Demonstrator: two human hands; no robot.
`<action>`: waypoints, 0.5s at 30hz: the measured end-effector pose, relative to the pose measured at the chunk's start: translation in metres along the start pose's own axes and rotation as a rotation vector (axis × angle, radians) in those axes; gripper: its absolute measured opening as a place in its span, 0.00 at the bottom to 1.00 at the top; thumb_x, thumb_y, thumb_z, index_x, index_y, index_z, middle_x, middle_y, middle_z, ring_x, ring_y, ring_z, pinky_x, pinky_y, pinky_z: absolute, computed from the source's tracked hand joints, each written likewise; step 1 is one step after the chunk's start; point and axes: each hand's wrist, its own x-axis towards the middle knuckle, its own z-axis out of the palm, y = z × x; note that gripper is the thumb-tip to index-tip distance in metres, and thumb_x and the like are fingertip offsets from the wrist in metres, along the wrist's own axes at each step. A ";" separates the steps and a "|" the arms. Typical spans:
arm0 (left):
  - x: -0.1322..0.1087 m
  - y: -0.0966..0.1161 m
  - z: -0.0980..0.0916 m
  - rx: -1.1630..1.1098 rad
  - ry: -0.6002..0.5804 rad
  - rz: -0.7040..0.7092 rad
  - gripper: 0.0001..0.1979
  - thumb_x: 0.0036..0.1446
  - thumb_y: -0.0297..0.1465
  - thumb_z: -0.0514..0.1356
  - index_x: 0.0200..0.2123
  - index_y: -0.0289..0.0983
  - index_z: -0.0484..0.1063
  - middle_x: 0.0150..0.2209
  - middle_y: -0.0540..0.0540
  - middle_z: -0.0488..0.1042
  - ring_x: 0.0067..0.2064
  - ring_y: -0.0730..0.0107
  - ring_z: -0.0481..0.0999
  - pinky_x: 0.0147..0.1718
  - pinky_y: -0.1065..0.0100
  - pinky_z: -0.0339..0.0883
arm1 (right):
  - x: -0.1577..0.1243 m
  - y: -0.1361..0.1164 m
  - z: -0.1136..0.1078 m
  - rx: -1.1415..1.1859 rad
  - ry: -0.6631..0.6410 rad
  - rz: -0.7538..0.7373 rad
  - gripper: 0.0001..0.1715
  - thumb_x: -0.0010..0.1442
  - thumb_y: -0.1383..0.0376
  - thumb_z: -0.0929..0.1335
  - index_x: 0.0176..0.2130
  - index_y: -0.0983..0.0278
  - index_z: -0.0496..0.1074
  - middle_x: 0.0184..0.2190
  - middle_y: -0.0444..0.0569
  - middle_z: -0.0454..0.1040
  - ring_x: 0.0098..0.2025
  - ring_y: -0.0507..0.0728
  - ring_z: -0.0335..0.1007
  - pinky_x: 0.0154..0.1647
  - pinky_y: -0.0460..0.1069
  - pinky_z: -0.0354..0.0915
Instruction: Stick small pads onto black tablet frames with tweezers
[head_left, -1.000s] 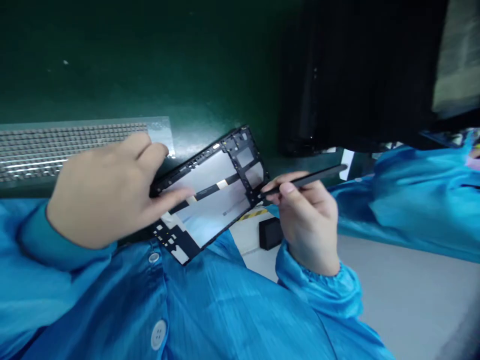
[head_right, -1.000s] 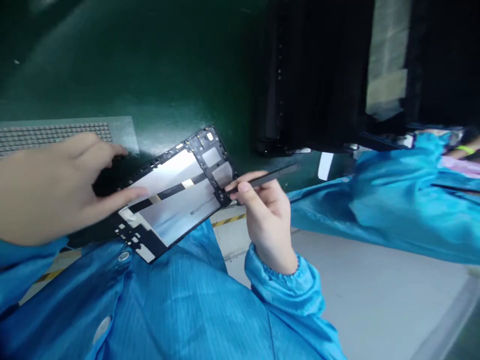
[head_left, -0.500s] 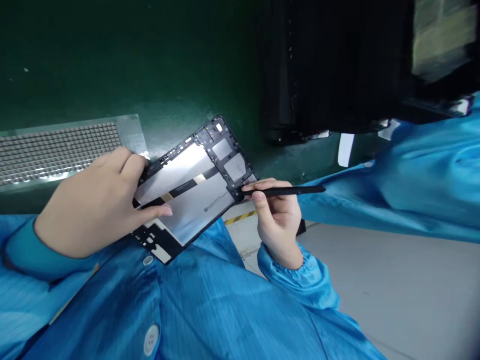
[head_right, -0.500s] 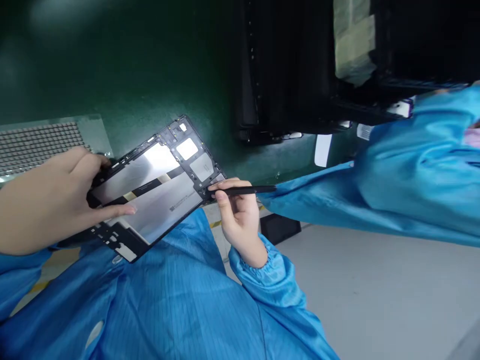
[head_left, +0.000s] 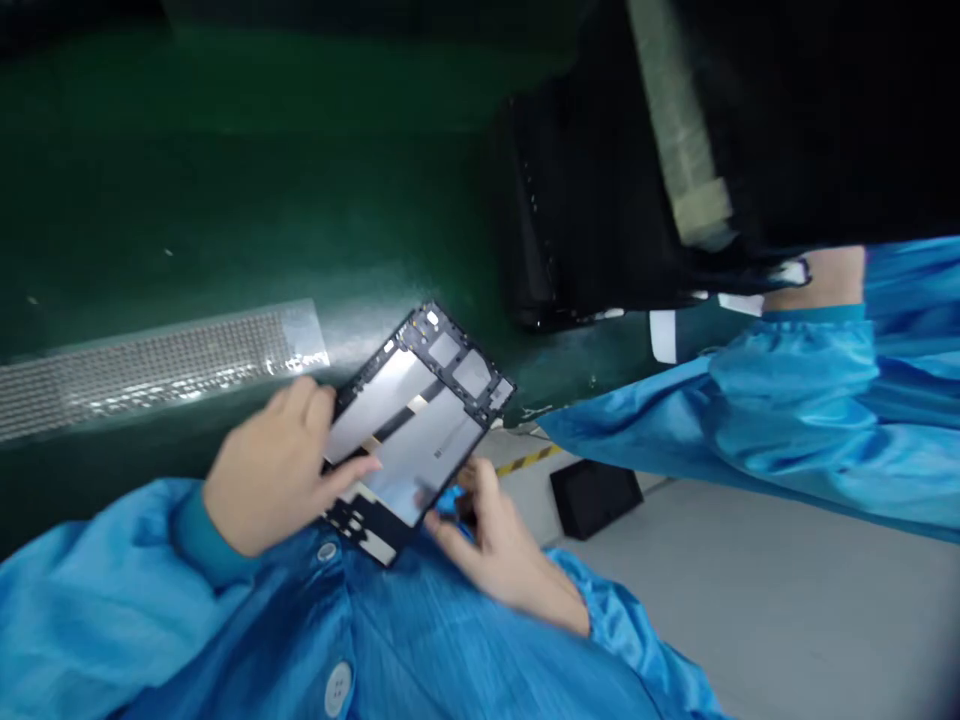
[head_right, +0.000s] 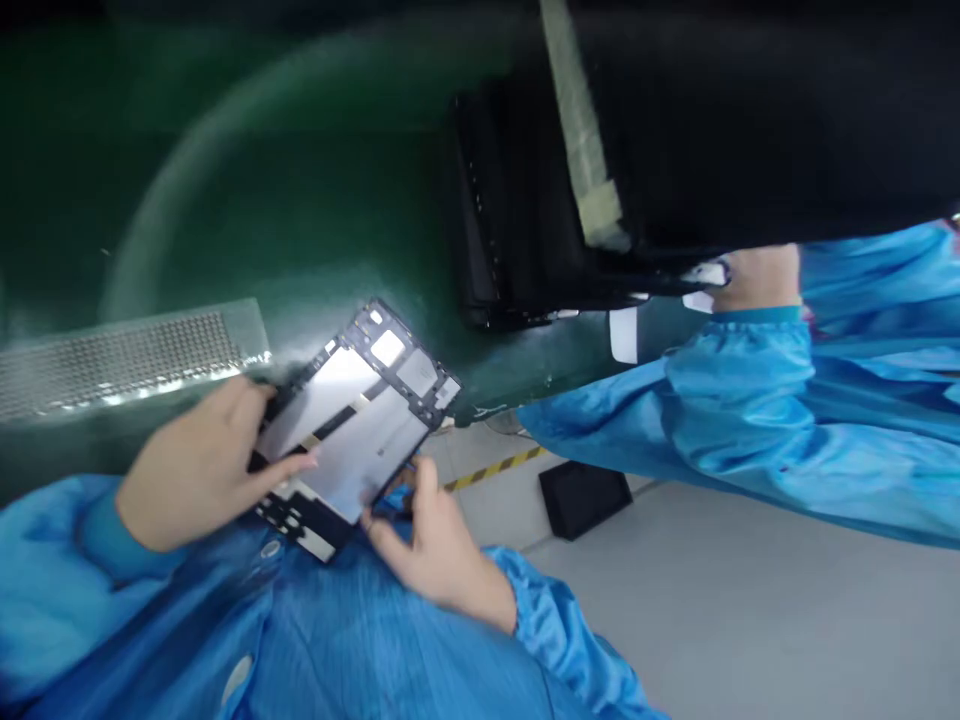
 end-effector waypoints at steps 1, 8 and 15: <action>-0.004 0.003 -0.001 -0.013 0.027 0.006 0.38 0.68 0.68 0.52 0.48 0.39 0.75 0.45 0.38 0.76 0.45 0.50 0.78 0.36 0.55 0.69 | -0.003 -0.007 0.008 0.099 0.003 0.063 0.30 0.60 0.65 0.79 0.58 0.50 0.72 0.37 0.42 0.87 0.26 0.58 0.82 0.23 0.51 0.76; 0.013 -0.053 -0.046 -0.169 0.378 -0.009 0.22 0.79 0.49 0.52 0.55 0.40 0.76 0.40 0.49 0.76 0.33 0.75 0.73 0.35 0.70 0.73 | 0.149 -0.048 0.021 0.378 0.225 0.157 0.32 0.58 0.52 0.78 0.59 0.56 0.77 0.49 0.50 0.88 0.48 0.66 0.88 0.48 0.59 0.83; 0.034 -0.118 -0.034 -0.209 0.533 -0.118 0.17 0.74 0.45 0.64 0.46 0.34 0.77 0.39 0.48 0.78 0.38 0.74 0.77 0.42 0.67 0.80 | 0.411 -0.128 0.057 0.039 0.138 0.039 0.21 0.75 0.55 0.73 0.60 0.66 0.77 0.56 0.55 0.83 0.55 0.61 0.83 0.58 0.59 0.81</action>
